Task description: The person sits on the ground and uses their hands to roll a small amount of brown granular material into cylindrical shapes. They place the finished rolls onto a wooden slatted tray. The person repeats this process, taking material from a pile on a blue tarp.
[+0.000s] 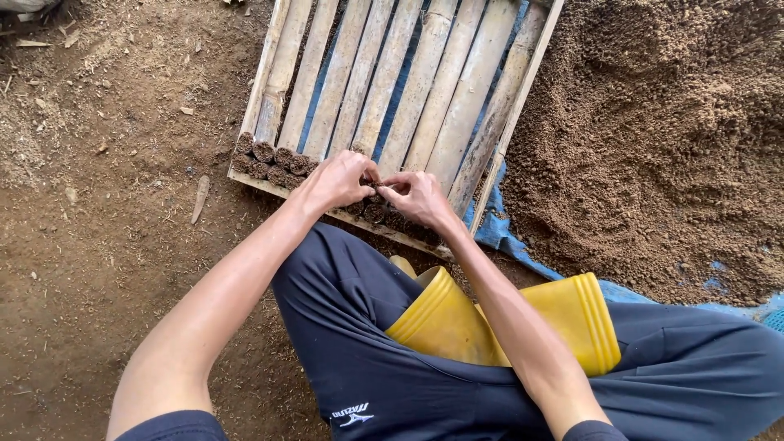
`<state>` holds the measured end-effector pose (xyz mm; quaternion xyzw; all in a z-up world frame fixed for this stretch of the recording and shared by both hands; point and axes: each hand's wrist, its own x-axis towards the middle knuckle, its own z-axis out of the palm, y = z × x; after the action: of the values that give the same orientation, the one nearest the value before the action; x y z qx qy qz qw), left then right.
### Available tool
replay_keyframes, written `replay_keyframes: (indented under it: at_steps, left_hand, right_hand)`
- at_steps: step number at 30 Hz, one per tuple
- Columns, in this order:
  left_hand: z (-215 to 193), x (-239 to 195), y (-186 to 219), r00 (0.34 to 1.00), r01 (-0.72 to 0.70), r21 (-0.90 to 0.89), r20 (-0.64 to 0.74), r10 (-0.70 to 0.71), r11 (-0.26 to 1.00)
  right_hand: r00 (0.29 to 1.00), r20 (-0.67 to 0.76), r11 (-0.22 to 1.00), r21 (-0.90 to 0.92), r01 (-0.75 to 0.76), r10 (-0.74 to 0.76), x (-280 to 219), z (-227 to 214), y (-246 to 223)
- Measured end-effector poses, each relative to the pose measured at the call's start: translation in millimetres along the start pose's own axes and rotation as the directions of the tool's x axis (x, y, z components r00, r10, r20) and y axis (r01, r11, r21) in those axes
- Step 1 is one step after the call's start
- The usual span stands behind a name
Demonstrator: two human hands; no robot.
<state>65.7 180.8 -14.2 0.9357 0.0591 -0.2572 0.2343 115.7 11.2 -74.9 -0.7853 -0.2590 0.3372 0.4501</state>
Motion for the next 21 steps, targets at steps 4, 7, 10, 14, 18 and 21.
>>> replay_keyframes:
  at_steps: [4,7,10,14,18,21]
  left_hand:
    - [-12,-9,12,1.000,0.018,0.013,0.013,-0.018,1.000]
    - [-15,-10,15,0.996,0.063,-0.020,0.058,-0.061,0.998]
    - [-9,-7,8,0.999,0.028,-0.011,0.039,-0.028,1.000]
    - [-15,-15,18,0.997,0.041,-0.020,0.059,-0.040,0.999]
    - [-3,-1,5,0.999,0.018,0.005,0.050,-0.018,1.000]
    - [-3,-1,4,0.999,0.000,0.010,0.043,0.000,1.000]
  right_hand:
    - [1.000,-0.011,1.000,0.016,0.017,-0.017,-4,0,-4]
    - [0.999,0.024,0.997,0.067,0.034,-0.035,2,-3,-2]
    - [0.998,0.054,0.993,0.109,-0.034,0.028,-3,-9,-4]
    - [0.998,0.027,0.999,0.009,0.051,-0.051,-7,-10,-3]
    - [0.990,0.049,0.991,-0.002,0.134,-0.133,5,-1,17]
    - [0.985,0.034,0.985,-0.018,0.172,-0.172,10,7,22]
